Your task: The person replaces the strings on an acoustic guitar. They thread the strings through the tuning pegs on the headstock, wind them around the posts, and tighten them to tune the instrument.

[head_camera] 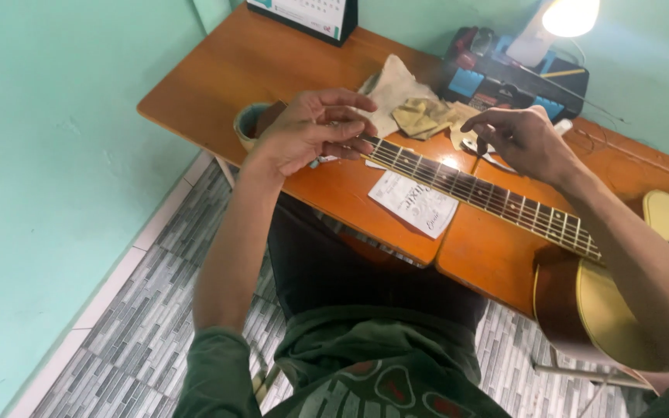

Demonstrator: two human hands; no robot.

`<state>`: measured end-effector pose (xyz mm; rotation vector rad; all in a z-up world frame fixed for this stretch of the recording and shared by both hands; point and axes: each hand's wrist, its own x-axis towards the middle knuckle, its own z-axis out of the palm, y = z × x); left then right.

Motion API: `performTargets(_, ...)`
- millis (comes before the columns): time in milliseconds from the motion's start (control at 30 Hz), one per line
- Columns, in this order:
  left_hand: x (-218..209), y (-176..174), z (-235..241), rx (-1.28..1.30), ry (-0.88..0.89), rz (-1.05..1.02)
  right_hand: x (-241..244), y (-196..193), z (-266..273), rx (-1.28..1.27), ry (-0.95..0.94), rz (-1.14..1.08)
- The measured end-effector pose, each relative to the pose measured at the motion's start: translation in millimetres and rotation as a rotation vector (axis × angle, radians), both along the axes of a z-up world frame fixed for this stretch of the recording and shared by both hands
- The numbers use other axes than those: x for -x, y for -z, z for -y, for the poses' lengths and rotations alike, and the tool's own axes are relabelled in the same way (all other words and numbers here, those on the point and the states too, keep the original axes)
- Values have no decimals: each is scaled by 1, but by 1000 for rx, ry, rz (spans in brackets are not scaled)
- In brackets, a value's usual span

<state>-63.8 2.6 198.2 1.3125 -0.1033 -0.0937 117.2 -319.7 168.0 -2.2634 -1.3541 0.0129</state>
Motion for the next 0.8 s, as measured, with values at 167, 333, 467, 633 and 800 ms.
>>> performTargets(167, -15, 23, 10, 93, 34, 39, -9, 4, 10, -17, 55, -141)
performTargets(333, -9, 19, 4, 116, 30, 121, 5, -23, 1, -4, 74, -301)
performTargets(467, 3, -3, -18, -568, -231, 270, 15, -57, -9, 141, -66, -576)
performTargets(633, 9, 7, -57, -1018, -455, 731, 36, -90, -44, 461, -1, -624)
performTargets(800, 11, 19, -82, -1071, -561, 1037, 20, -78, -95, 300, -344, -579)
